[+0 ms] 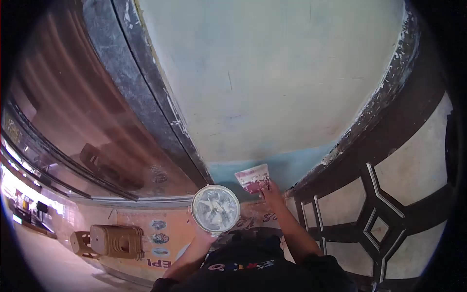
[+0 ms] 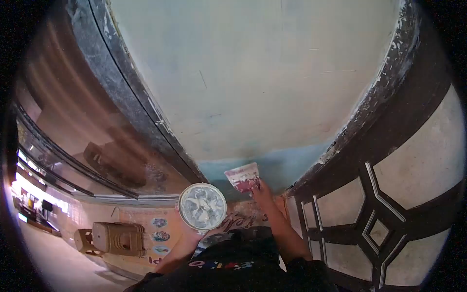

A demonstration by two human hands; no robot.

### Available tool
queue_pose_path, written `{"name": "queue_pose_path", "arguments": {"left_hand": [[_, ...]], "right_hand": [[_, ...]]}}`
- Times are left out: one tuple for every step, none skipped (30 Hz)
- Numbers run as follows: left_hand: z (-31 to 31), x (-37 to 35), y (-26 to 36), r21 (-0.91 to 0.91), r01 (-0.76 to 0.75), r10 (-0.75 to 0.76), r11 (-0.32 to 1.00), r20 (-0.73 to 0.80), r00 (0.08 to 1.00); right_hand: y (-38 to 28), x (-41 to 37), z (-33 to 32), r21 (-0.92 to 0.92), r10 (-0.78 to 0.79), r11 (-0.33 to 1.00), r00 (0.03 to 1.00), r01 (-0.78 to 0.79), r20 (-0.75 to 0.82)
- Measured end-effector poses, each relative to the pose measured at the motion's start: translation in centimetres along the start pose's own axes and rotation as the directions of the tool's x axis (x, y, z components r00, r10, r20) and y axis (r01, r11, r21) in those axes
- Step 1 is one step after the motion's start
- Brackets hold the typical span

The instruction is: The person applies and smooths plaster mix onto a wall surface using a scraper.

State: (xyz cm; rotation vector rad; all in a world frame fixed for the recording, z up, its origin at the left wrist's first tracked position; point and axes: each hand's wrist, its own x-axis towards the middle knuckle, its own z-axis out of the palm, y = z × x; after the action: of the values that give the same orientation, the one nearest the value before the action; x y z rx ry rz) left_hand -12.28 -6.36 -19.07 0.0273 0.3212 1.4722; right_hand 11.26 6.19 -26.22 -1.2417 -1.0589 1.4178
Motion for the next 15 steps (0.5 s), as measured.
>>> {"name": "queue_pose_path", "arguments": {"left_hand": [[0.1,-0.3,0.2,-0.007,0.015,-0.015,1.0,-0.018,1.0],[0.2,-0.5,0.3,-0.014,0.03,-0.031,0.999,-0.032,0.999],[0.7,-0.9,0.5,-0.032,0.054,-0.055,0.998,-0.021,0.998],[0.5,-0.9,0.6,-0.034,0.049,-0.05,0.998,-0.023,0.999],[0.1,-1.0,0.7,-0.014,0.014,-0.014,1.0,-0.002,1.0],[-0.2,-1.4,0.9,0.006,-0.02,0.02,1.0,0.018,1.0],[-0.4,-1.8,0.9,0.005,-0.026,0.026,1.0,0.014,1.0],[-0.6,-2.0,1.0,0.085,-0.072,0.072,0.994,-0.001,0.997],[-0.6,-2.3,1.2,0.166,-0.117,0.121,0.979,-0.013,0.993],[-0.6,-2.3,1.3,0.166,-0.127,0.13,0.978,-0.011,0.991],[-0.4,-2.6,1.4,0.095,-0.124,0.126,0.988,-0.012,0.992],[-0.4,-2.8,1.5,0.024,-0.12,0.12,0.992,-0.015,0.993],[-0.8,-3.1,1.6,0.05,-0.134,0.137,0.99,-0.048,0.989],[-1.1,-3.3,1.7,0.048,-0.137,0.14,0.989,-0.057,0.989],[-1.4,-3.5,1.9,0.031,-0.109,0.111,0.994,-0.083,0.99]], "right_hand": [[0.0,0.8,1.2,-0.004,0.006,1.0,1.0,-0.006,0.006],[0.2,2.0,2.3,-0.068,-0.102,0.992,0.995,0.102,0.014],[0.2,3.0,3.2,-0.128,-0.209,0.969,0.978,0.211,0.028],[0.1,3.8,4.2,-0.128,-0.208,0.969,0.978,0.21,0.034],[0.0,4.3,5.0,-0.131,-0.24,0.963,0.97,0.235,-0.024],[0.1,4.4,5.7,-0.134,-0.27,0.957,0.959,0.258,-0.082],[1.1,4.2,5.7,-0.133,-0.268,0.957,0.961,0.256,-0.076],[2.7,3.9,5.4,-0.163,-0.201,0.968,0.978,0.188,-0.061],[3.6,3.3,5.4,-0.195,-0.133,0.973,0.99,0.121,-0.047],[4.4,2.6,5.3,-0.194,-0.136,0.973,0.99,0.126,-0.038],[4.8,1.4,5.3,-0.13,-0.058,0.99,0.998,0.056,-0.008],[4.5,0.6,5.5,-0.069,0.022,0.997,0.999,-0.02,0.027],[4.1,0.6,5.8,-0.071,0.027,0.997,0.999,-0.024,0.034],[3.3,0.7,6.4,-0.076,0.013,0.997,0.998,-0.009,0.058],[2.9,0.9,7.0,-0.079,0.001,0.997,0.997,0.005,0.079]]}}
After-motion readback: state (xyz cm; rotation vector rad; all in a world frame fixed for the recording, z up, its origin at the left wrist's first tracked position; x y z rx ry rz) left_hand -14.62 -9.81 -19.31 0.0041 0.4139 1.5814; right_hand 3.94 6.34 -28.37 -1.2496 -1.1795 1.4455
